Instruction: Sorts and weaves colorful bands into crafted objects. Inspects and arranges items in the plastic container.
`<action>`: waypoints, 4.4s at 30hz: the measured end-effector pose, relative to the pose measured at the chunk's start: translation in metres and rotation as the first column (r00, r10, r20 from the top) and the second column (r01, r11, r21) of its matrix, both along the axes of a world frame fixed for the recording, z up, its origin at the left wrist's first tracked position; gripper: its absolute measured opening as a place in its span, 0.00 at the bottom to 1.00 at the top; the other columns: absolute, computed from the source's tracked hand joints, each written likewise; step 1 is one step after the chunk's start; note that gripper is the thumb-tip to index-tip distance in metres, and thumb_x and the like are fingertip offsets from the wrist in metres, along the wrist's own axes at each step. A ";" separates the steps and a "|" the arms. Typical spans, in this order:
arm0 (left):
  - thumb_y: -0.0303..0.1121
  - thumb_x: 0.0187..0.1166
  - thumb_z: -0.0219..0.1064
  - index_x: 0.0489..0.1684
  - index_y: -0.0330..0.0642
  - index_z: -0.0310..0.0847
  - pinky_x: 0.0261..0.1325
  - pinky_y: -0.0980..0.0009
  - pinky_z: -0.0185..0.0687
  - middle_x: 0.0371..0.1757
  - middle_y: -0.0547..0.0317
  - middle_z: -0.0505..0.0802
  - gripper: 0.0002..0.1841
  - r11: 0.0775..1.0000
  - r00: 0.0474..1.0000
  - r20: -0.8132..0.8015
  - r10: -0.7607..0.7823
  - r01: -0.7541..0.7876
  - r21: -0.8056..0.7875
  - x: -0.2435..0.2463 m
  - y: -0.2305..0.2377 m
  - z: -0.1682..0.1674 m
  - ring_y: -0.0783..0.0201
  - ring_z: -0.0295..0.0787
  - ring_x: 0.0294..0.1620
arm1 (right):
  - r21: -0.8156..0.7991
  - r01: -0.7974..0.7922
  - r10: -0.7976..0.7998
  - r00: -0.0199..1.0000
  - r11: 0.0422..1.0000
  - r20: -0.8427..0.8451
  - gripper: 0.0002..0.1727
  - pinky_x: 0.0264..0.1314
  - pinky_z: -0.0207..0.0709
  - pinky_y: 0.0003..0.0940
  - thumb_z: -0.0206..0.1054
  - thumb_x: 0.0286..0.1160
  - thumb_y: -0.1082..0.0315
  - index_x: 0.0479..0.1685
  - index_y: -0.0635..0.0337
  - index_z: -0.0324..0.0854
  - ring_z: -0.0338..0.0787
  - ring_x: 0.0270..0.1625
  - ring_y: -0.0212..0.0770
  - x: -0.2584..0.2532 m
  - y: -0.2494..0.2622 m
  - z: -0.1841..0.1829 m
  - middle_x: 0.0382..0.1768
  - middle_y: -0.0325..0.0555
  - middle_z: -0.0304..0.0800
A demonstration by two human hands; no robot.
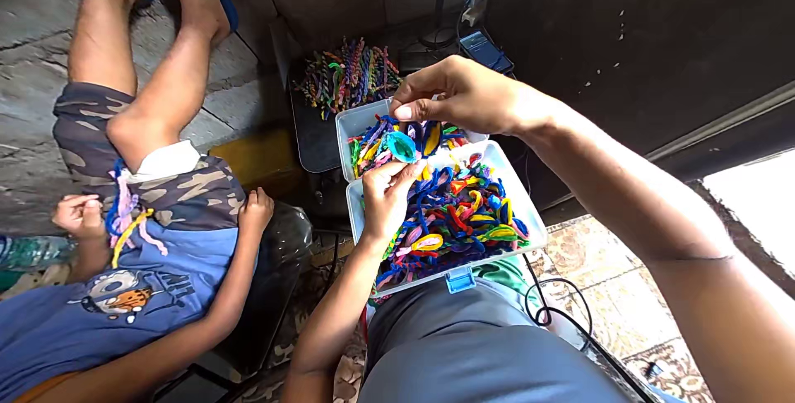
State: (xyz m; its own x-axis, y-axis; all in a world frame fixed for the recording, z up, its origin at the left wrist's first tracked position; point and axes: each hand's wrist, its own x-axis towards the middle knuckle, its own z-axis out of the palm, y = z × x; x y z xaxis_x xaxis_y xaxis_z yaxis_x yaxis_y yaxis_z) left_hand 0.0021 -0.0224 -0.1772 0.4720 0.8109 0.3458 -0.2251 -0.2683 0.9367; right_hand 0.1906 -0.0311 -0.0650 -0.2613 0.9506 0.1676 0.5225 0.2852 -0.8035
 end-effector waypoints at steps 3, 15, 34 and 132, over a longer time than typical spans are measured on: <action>0.20 0.82 0.63 0.34 0.40 0.91 0.47 0.74 0.90 0.34 0.66 0.95 0.11 0.991 0.995 0.067 -0.067 0.075 -0.111 0.000 -0.001 0.002 0.74 0.92 0.36 | -0.061 -0.025 0.018 0.994 0.998 -0.107 0.07 0.38 0.79 0.15 0.68 0.81 0.68 0.37 0.57 0.91 0.85 0.32 0.16 0.008 0.007 -0.004 0.30 0.30 0.91; 0.19 0.82 0.62 0.33 0.39 0.91 0.48 0.74 0.89 0.35 0.65 0.95 0.11 0.989 0.988 0.075 -0.132 0.136 -0.055 0.000 0.001 0.001 0.74 0.91 0.37 | -0.124 -0.140 0.097 0.949 0.982 -0.301 0.06 0.41 0.87 0.18 0.70 0.74 0.81 0.35 0.63 0.90 0.91 0.31 0.22 0.015 0.009 -0.006 0.27 0.33 0.93; 0.18 0.81 0.61 0.32 0.42 0.93 0.46 0.75 0.90 0.32 0.64 0.95 0.14 0.907 0.949 0.115 -0.294 0.315 -0.280 0.001 -0.005 0.009 0.74 0.92 0.35 | 0.202 0.067 -0.049 0.994 0.977 -0.094 0.03 0.40 0.87 0.21 0.71 0.75 0.73 0.36 0.63 0.89 0.91 0.32 0.22 0.017 -0.004 0.000 0.31 0.36 0.94; 0.19 0.79 0.67 0.34 0.31 0.91 0.44 0.79 0.90 0.35 0.60 0.96 0.06 0.968 0.965 -0.183 -0.186 0.212 0.135 -0.006 -0.005 0.007 0.76 0.92 0.35 | -0.304 -0.175 0.117 0.973 0.936 -0.200 0.08 0.33 0.78 0.14 0.65 0.83 0.72 0.36 0.61 0.88 0.85 0.28 0.19 0.007 -0.012 -0.005 0.26 0.33 0.88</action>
